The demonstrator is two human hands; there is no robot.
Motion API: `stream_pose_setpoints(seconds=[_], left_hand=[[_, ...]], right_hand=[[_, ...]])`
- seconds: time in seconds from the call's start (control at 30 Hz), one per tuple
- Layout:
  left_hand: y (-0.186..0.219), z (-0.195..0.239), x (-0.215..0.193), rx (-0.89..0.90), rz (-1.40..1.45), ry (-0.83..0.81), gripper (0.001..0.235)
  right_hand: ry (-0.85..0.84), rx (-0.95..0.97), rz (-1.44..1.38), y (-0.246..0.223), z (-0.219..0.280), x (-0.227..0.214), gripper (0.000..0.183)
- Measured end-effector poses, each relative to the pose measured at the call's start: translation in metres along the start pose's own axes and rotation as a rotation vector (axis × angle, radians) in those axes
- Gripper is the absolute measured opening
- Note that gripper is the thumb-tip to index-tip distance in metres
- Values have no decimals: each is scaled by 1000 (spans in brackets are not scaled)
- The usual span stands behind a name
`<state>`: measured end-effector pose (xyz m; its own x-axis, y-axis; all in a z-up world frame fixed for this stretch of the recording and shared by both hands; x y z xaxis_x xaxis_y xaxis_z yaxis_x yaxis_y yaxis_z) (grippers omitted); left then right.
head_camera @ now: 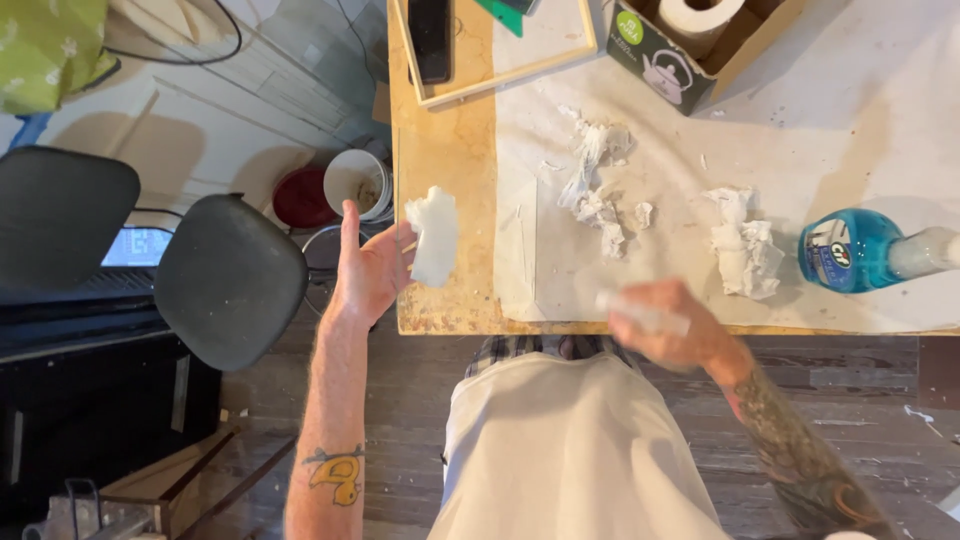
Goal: Cleaning glass panes with spray and paper towels and organizing wooden frames on a workbench.
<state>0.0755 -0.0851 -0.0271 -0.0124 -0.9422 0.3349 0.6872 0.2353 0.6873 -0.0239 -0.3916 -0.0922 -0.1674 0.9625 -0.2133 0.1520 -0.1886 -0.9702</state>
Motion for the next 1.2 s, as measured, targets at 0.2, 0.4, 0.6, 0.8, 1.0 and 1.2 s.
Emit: stream_pose_setpoints(seconds=[0.2,0.4,0.6,0.8,1.0,1.2], left_hand=[[0,-9,-14,1,21,67,108],[16,-8,-6,19,-24,51,111],[18,-7,-9,19,70,72,101],[24,-3,-9,72,-55,-29,97],[24,-2,-13,-23,-5,127,101],[-3,-26,-65,-28,135,7,76]], right_hand=[[119,191,106,-3,7,-55,15],[6,252,-19,2,34,-59,11],[539,-48,422,-114,-22,-165,31],[818,41,234,-77,-92,-216,25],[872,-72,231,4,-111,-244,15],[799,105,42,18,-78,-232,65]])
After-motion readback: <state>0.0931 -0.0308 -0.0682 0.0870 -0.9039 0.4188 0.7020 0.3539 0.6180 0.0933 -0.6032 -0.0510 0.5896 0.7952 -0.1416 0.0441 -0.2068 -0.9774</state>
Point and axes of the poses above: each hand's wrist, its own z-axis away from the middle knuckle, its own x-axis out of the palm, y = z × x, the point moved 10 cm from there along -z, towards the middle knuckle, and after that the axes turned 7 degrees about y, right-handed, at the moved point
